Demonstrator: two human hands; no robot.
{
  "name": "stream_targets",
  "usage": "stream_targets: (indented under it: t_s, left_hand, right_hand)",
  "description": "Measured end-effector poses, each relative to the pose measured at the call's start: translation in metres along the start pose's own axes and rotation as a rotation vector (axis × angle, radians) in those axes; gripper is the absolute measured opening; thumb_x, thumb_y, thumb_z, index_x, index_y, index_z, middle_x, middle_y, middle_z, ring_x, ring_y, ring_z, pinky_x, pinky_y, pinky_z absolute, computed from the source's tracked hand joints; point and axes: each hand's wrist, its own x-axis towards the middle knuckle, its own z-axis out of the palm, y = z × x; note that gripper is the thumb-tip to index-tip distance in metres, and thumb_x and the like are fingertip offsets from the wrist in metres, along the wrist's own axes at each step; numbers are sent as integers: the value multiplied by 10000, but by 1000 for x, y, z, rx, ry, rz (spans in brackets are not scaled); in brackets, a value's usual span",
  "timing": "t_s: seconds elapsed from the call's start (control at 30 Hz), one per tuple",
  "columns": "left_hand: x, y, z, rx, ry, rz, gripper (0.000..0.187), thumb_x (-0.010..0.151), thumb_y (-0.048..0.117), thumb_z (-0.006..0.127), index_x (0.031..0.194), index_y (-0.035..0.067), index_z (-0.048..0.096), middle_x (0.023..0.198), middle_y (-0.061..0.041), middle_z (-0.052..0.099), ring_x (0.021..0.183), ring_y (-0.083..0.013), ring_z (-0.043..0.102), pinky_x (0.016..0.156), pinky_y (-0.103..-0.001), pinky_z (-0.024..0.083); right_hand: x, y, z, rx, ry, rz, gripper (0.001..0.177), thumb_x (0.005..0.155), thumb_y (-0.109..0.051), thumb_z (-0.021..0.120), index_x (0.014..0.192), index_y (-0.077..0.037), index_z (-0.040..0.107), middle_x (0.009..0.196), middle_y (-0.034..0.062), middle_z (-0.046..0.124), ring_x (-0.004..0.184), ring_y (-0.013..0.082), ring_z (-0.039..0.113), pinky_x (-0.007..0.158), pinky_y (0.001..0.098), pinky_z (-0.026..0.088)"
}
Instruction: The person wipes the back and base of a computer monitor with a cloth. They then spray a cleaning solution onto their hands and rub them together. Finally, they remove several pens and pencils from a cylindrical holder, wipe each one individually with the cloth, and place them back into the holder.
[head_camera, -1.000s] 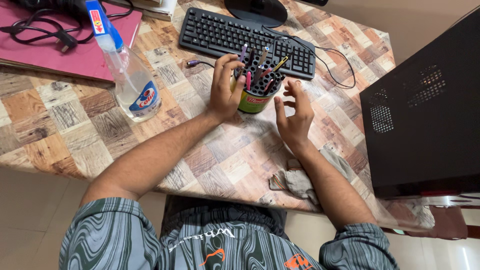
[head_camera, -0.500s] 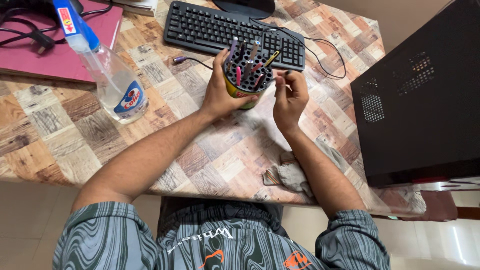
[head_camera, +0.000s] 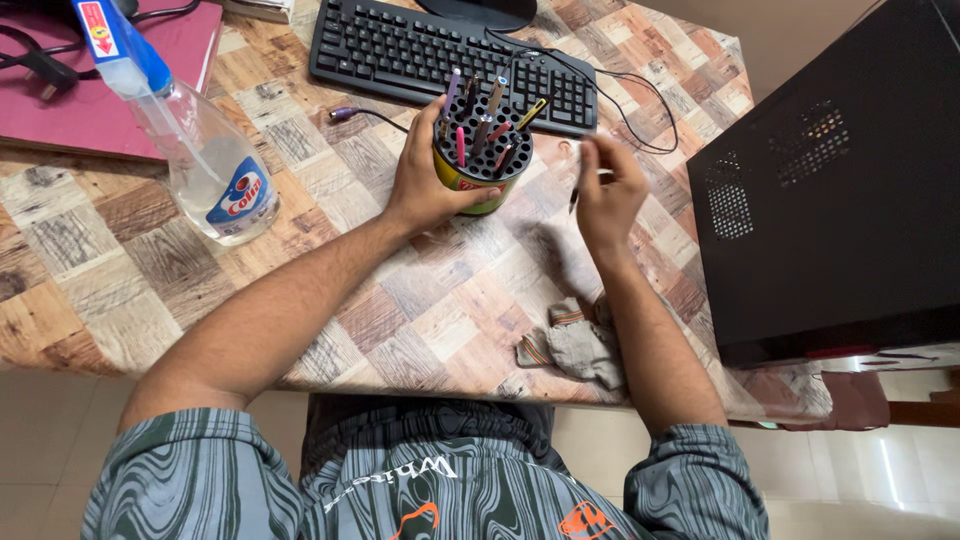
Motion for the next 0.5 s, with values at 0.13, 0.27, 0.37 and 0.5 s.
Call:
stream_targets:
  t_s: [0.13, 0.27, 0.37, 0.5]
  left_hand:
    - [1, 2, -3, -17, -7, -9, 1321, 661, 442, 1035, 1580, -4, 199, 1494, -217, 417, 1441, -353, 454, 1227, -470, 405]
    - [2, 3, -3, -31, -2, 5, 1305, 662, 442, 1034, 1578, -1, 217, 1505, -207, 425, 1447, -345, 465, 1235, -462, 414]
    - [1, 3, -3, -21, 8, 13, 1307, 654, 440, 1043, 1570, -9, 227, 1507, -214, 422, 1445, -351, 459, 1227, -463, 411]
    - [0, 3, -4, -24, 15, 26, 1292, 662, 442, 1042, 1573, -12, 246, 1515, -210, 432, 1450, -347, 464, 1231, -456, 415]
  right_hand:
    - [-6, 12, 7, -94, -119, -80, 185, 948, -132, 797, 1069, 7, 778, 903, 145, 769, 730, 170, 718, 661, 297, 561]
    - [-9, 24, 11, -184, -269, -28, 225, 903, -138, 829, 1044, 25, 765, 855, 157, 752, 714, 197, 719, 682, 314, 568]
    - [-8, 31, 13, -236, -384, 88, 250, 859, -158, 845, 1017, 19, 765, 817, 142, 749, 687, 191, 712, 659, 305, 559]
    - [-7, 40, 14, -239, -476, 198, 263, 813, -170, 867, 971, 17, 771, 781, 124, 746, 663, 183, 692, 643, 302, 548]
